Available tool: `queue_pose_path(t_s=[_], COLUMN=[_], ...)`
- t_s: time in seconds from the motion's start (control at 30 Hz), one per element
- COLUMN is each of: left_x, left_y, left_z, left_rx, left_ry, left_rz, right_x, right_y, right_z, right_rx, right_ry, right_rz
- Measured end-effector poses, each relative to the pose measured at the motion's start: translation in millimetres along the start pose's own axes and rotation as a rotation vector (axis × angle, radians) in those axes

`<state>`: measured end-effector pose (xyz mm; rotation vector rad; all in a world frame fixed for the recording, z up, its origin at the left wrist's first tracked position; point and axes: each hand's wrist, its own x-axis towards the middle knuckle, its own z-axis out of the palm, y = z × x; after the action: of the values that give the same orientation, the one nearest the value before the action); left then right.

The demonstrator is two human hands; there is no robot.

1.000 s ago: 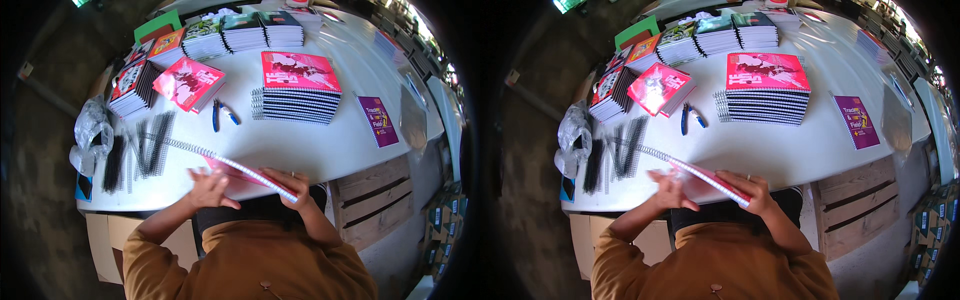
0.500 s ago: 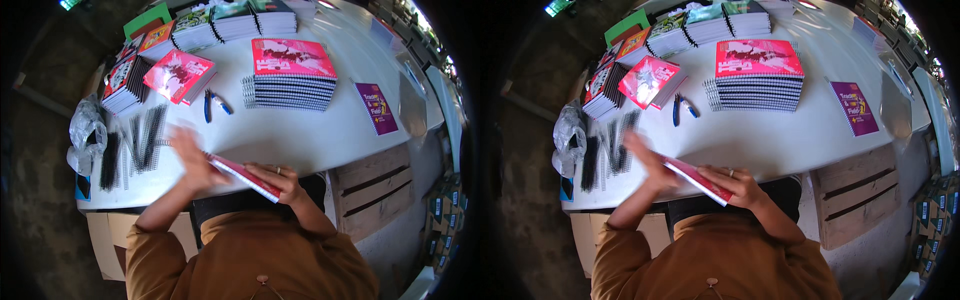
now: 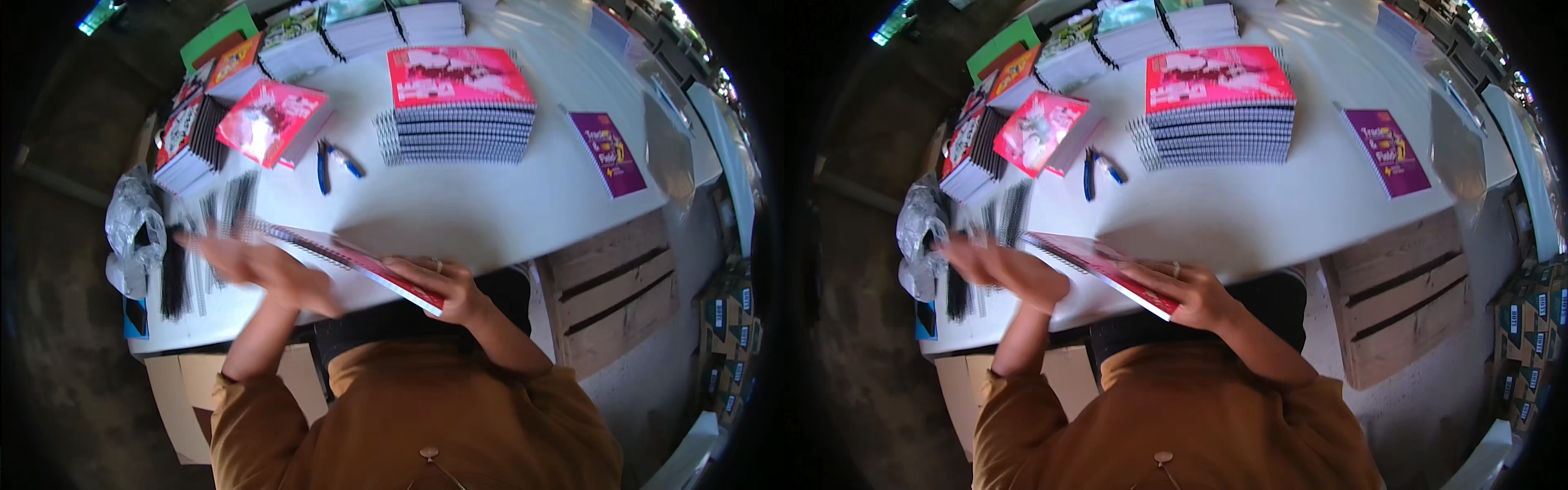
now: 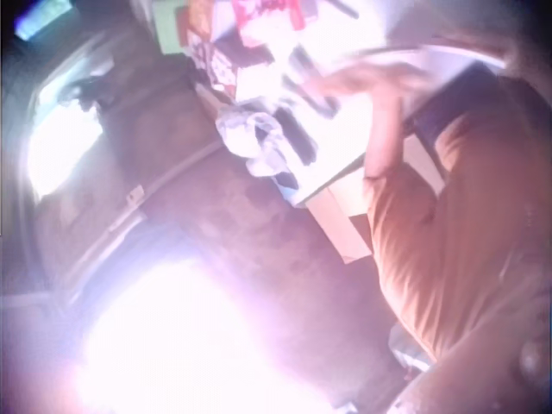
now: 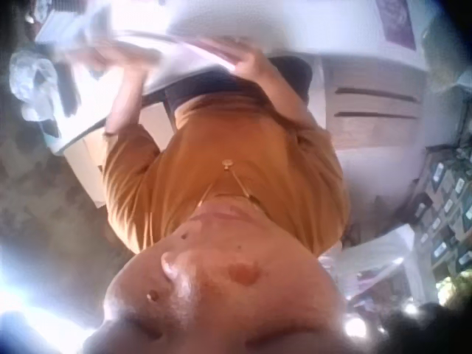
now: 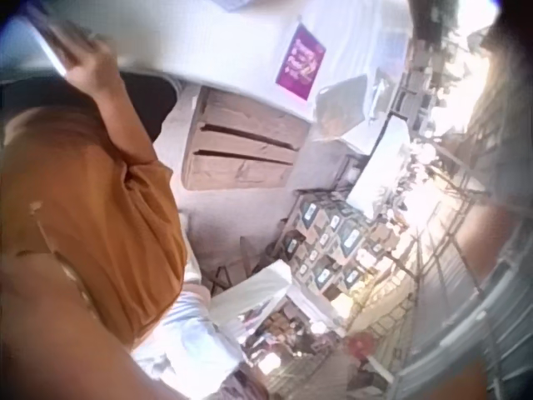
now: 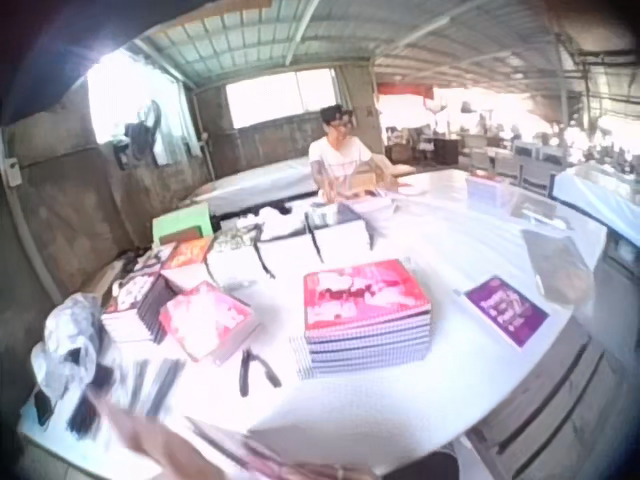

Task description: The person threads plastic spiral spines into the holes of booklets by hand, uses a pair of pliers on the spine ends, and places the booklets in a stack on the table.

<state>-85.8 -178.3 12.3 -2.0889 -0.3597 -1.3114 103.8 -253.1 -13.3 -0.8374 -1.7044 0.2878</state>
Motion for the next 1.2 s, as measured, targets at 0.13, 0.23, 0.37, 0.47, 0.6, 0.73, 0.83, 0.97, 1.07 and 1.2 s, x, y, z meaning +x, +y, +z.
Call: queue_pose_path(t_s=[0.13,0.23,0.37,0.47,0.6,0.73,0.83,0.97,1.07,1.2], left_x=[-16.5,-23.5,-112.8,-64.1,-8.2,-11.9,-42.3,-21.1,3.4,-8.4], left_y=[10.3,15.4,-23.5,32.2,22.6,33.9,49.1,-32.6,39.6,44.4], left_z=[11.5,-0.4,-1.3,8.0,2.4,13.3,2.4,42.4,31.1,15.9], left_rx=[-0.315,-0.354,-0.805,-0.76,-0.461,-0.391,-0.711,-0.897,-0.289,-0.479], left_ry=[-0.311,-0.19,-0.998,-0.558,-0.182,-0.286,-0.413,-0.506,-0.058,-0.207], left_rz=[-0.215,0.288,0.708,0.097,0.089,-0.192,-0.046,-0.1,-0.207,-0.093], right_x=[3.3,7.0,9.9,11.8,16.3,14.2,22.0,19.9,23.5,23.0], right_y=[-2.2,0.3,-3.5,0.6,4.3,-1.1,1.4,3.8,-1.4,9.6], right_z=[3.4,-2.4,15.9,10.6,12.0,16.6,12.0,19.9,21.4,12.9], right_rx=[0.041,-0.037,0.0,0.049,0.032,0.05,0.147,-0.053,0.068,0.122], right_ry=[0.026,0.072,0.044,0.066,0.054,0.05,0.111,0.032,0.083,0.08], right_rz=[0.046,-0.024,-0.1,-0.008,0.004,-0.011,0.124,-0.032,0.085,0.119])
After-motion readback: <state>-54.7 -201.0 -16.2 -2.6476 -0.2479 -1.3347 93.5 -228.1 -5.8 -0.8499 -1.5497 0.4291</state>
